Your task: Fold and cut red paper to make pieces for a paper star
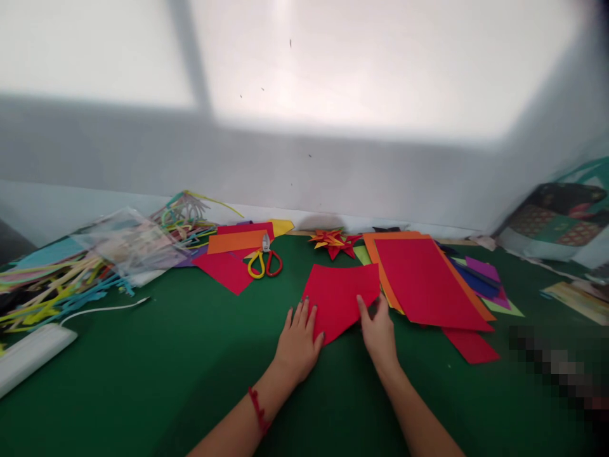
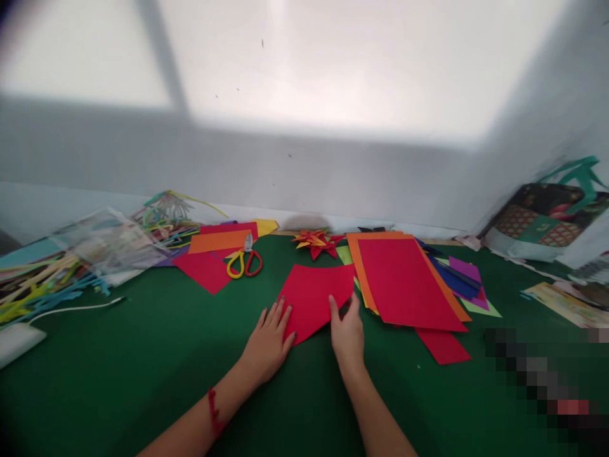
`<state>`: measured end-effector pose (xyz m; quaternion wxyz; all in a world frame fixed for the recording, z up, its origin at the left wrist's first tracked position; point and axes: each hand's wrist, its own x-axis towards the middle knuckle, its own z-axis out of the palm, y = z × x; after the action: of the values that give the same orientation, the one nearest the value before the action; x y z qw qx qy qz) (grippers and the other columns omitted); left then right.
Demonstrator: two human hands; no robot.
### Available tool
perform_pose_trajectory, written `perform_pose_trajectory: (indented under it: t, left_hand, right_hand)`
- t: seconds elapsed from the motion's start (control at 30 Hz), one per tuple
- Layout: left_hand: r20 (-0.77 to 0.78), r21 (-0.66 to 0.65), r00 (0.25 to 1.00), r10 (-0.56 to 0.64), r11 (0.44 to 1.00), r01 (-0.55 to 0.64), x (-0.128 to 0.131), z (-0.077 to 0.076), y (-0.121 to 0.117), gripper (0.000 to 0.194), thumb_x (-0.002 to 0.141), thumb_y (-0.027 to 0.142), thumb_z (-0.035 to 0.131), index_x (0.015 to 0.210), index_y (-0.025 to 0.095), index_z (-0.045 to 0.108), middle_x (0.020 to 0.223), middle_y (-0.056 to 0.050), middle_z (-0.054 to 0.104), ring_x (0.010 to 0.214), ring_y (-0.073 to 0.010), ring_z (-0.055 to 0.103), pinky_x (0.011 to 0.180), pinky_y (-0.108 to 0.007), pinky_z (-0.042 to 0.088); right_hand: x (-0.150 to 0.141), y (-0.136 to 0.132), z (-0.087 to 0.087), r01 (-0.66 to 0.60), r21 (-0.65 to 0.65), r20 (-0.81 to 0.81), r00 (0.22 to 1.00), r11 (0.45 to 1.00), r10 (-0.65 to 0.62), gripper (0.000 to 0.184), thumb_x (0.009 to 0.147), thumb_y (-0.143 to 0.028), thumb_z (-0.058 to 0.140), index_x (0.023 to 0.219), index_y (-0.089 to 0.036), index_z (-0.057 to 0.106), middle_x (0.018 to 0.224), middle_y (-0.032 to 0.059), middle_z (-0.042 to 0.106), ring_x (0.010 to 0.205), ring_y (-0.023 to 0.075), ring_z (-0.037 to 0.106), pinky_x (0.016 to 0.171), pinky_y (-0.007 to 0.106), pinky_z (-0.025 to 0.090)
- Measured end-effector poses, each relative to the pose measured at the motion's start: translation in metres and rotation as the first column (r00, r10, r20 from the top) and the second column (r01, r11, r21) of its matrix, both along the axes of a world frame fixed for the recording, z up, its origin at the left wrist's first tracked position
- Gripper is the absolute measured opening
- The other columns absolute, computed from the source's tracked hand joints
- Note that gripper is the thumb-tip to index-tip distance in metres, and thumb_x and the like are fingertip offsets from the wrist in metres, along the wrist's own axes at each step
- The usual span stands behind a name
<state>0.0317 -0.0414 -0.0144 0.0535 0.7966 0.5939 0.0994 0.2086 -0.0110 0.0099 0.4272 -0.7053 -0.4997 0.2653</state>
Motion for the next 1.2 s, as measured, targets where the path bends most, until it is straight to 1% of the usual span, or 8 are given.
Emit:
perform_pose_trajectory:
  t: [0.07,0.13,0.23,0.33,0.67,0.87,1.0,1.2]
  left_hand:
    - [-0.002,0.007,1.000,-0.002,1.000,0.002,0.000,-0.001,0.000,0.055,0.085,0.041,0.023,0.133,0.014,0.023,0.140,-0.011,0.018,0.128,-0.0255,0.015,0.101,-0.044,0.015]
    - [-0.002,0.017,1.000,-0.003,1.000,0.003,0.000,-0.003,-0.001,0.056,0.084,0.043,0.024,0.133,0.014,0.023,0.140,-0.011,0.018,0.128,-0.0259,0.014,0.101,-0.044,0.015]
    - [-0.003,0.035,1.000,-0.020,0.999,0.020,-0.001,-0.005,-0.001,0.061,0.081,0.046,0.027,0.133,0.014,0.022,0.140,-0.010,0.018,0.128,-0.0260,0.012,0.102,-0.044,0.013]
    - [-0.001,0.044,1.000,-0.031,0.999,0.031,-0.002,-0.007,0.000,0.063,0.080,0.047,0.028,0.133,0.015,0.021,0.140,-0.009,0.020,0.128,-0.0255,0.011,0.102,-0.044,0.011]
    - [-0.007,0.060,0.998,-0.067,0.996,0.067,-0.009,0.000,-0.006,0.056,0.085,0.047,0.021,0.134,0.019,0.019,0.141,-0.008,0.017,0.129,-0.0230,0.011,0.102,-0.046,0.011]
    - [-0.036,0.063,0.987,-0.159,0.985,0.161,-0.035,0.010,-0.025,0.053,0.086,0.046,0.021,0.134,0.024,0.014,0.141,-0.006,0.016,0.129,-0.0225,0.011,0.102,-0.048,0.010]
    - [-0.071,0.101,0.977,-0.203,0.972,0.210,-0.046,0.011,-0.035,0.046,0.086,0.042,0.028,0.130,0.027,0.027,0.139,-0.007,0.023,0.127,-0.0248,0.019,0.100,-0.048,0.018]
    - [-0.192,-0.011,0.911,-0.365,0.929,0.370,-0.041,0.022,-0.042,0.038,0.083,0.013,0.037,0.121,0.015,0.042,0.122,-0.013,0.048,0.110,-0.0239,0.046,0.088,-0.036,0.040]
  right_hand:
    - [-0.005,-0.008,0.013,0.049,0.263,0.304,0.944,0.964,-0.131,0.064,0.081,-0.048,0.037,0.133,-0.014,0.020,0.131,0.0181,0.034,0.112,0.0290,0.042,0.088,0.043,0.035]
    - [-0.016,-0.014,0.015,-0.157,0.307,0.520,0.854,0.939,-0.027,0.053,0.086,-0.041,0.030,0.133,-0.019,0.021,0.140,0.0110,0.018,0.125,0.0267,0.022,0.097,0.043,0.025]
    - [-0.038,-0.019,-0.001,-0.484,0.091,0.695,0.656,0.870,0.293,0.048,0.086,-0.044,0.028,0.131,-0.030,0.025,0.143,0.0014,0.010,0.129,0.0245,0.008,0.100,0.043,0.017]
    - [-0.049,-0.017,-0.022,-0.563,-0.116,0.702,0.537,0.818,0.468,0.049,0.085,-0.048,0.025,0.132,-0.034,0.020,0.142,-0.0008,0.015,0.129,0.0222,0.008,0.102,0.043,0.014]
    - [0.016,0.017,-0.038,-0.223,-0.223,0.742,0.593,0.949,0.313,0.058,0.084,-0.052,0.024,0.134,-0.024,0.017,0.142,0.0085,0.011,0.129,0.0224,0.005,0.102,0.041,0.009]
    - [0.020,0.020,-0.041,-0.208,-0.238,0.722,0.615,0.949,0.316,0.059,0.083,-0.055,0.021,0.134,-0.025,0.016,0.142,0.0085,0.008,0.129,0.0217,0.004,0.102,0.039,0.010]
    - [0.017,0.018,-0.040,-0.203,-0.234,0.721,0.620,0.951,0.309,0.060,0.083,-0.055,0.022,0.134,-0.025,0.017,0.142,0.0083,0.008,0.129,0.0218,0.004,0.102,0.040,0.009]
    - [0.020,0.018,-0.038,-0.228,-0.222,0.704,0.635,0.948,0.318,0.057,0.084,-0.051,0.024,0.133,-0.023,0.019,0.142,0.0090,0.008,0.129,0.0226,0.003,0.102,0.040,0.008]
